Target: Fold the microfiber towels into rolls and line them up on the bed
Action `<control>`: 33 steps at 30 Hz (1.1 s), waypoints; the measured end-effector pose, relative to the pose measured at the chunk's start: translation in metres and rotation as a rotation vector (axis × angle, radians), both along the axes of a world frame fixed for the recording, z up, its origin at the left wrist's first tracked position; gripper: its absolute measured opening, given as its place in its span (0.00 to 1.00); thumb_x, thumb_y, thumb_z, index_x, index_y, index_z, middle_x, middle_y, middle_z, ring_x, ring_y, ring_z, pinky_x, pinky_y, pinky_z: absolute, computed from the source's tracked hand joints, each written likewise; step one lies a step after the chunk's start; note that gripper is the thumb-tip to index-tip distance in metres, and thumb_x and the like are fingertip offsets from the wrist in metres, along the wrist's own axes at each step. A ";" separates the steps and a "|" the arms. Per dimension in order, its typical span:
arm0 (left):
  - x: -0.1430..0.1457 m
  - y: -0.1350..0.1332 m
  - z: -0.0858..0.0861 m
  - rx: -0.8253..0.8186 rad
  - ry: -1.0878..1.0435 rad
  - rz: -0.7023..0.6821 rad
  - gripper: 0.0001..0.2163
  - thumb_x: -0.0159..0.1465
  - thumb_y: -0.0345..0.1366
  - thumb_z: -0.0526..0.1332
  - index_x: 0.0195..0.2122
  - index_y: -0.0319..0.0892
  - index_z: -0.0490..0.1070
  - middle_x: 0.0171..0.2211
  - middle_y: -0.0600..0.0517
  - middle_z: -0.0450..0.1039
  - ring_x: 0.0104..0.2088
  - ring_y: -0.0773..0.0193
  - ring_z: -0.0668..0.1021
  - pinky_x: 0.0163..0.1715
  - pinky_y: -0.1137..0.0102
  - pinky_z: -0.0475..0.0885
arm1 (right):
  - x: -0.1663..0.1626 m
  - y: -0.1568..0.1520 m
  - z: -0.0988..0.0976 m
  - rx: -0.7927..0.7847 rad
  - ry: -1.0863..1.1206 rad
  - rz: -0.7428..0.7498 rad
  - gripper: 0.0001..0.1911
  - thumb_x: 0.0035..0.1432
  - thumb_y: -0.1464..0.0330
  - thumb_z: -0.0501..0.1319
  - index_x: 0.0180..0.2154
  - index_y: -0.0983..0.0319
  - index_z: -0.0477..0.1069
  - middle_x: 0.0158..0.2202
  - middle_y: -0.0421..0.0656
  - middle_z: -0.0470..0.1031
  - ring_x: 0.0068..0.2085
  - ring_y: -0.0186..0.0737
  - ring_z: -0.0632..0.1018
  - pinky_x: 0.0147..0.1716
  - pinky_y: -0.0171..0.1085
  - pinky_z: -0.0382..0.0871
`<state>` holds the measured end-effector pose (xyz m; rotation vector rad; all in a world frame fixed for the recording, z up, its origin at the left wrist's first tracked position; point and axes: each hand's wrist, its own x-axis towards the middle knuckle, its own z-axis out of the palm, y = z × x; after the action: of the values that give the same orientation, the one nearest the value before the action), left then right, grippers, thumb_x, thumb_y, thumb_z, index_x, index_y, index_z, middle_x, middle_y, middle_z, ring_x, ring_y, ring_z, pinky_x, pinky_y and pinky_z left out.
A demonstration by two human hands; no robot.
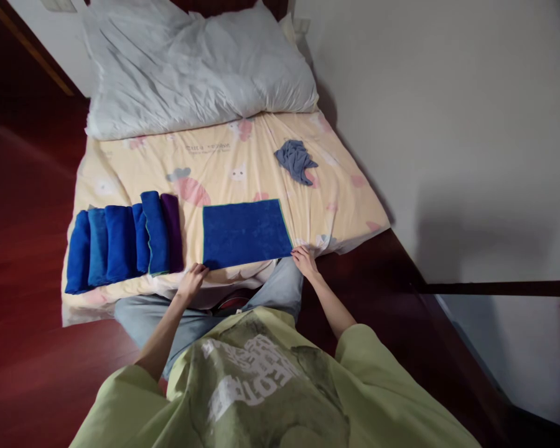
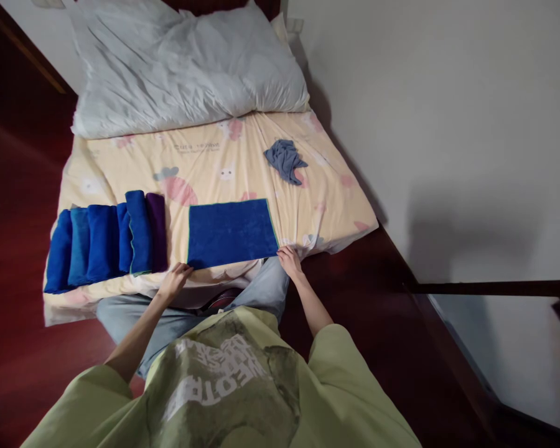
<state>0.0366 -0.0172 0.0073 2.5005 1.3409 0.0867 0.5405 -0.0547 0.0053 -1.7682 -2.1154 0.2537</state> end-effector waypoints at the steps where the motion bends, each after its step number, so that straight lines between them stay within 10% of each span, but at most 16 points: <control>1: -0.002 -0.001 -0.001 0.002 -0.002 -0.005 0.21 0.66 0.24 0.50 0.53 0.42 0.78 0.48 0.40 0.74 0.52 0.51 0.74 0.49 0.61 0.76 | 0.000 -0.001 0.000 0.009 0.012 0.020 0.17 0.66 0.77 0.56 0.42 0.60 0.84 0.48 0.49 0.81 0.52 0.48 0.78 0.57 0.49 0.74; 12: 0.012 -0.006 0.004 0.029 -0.149 0.055 0.24 0.68 0.28 0.49 0.63 0.42 0.72 0.66 0.40 0.69 0.68 0.51 0.67 0.65 0.50 0.68 | -0.007 -0.002 -0.003 -0.014 -0.015 0.142 0.31 0.65 0.79 0.53 0.66 0.58 0.69 0.69 0.46 0.67 0.71 0.48 0.65 0.71 0.56 0.60; 33: 0.006 -0.012 -0.024 -0.029 -0.464 0.207 0.21 0.72 0.37 0.48 0.60 0.42 0.73 0.63 0.42 0.72 0.68 0.54 0.70 0.67 0.48 0.67 | 0.000 0.005 -0.013 -0.073 0.138 0.143 0.34 0.62 0.82 0.50 0.65 0.58 0.70 0.66 0.45 0.71 0.69 0.43 0.68 0.71 0.54 0.62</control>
<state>0.0425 -0.0295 -0.0166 2.1257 1.3705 0.6435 0.5402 -0.0495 -0.0072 -1.5901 -2.1600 0.4829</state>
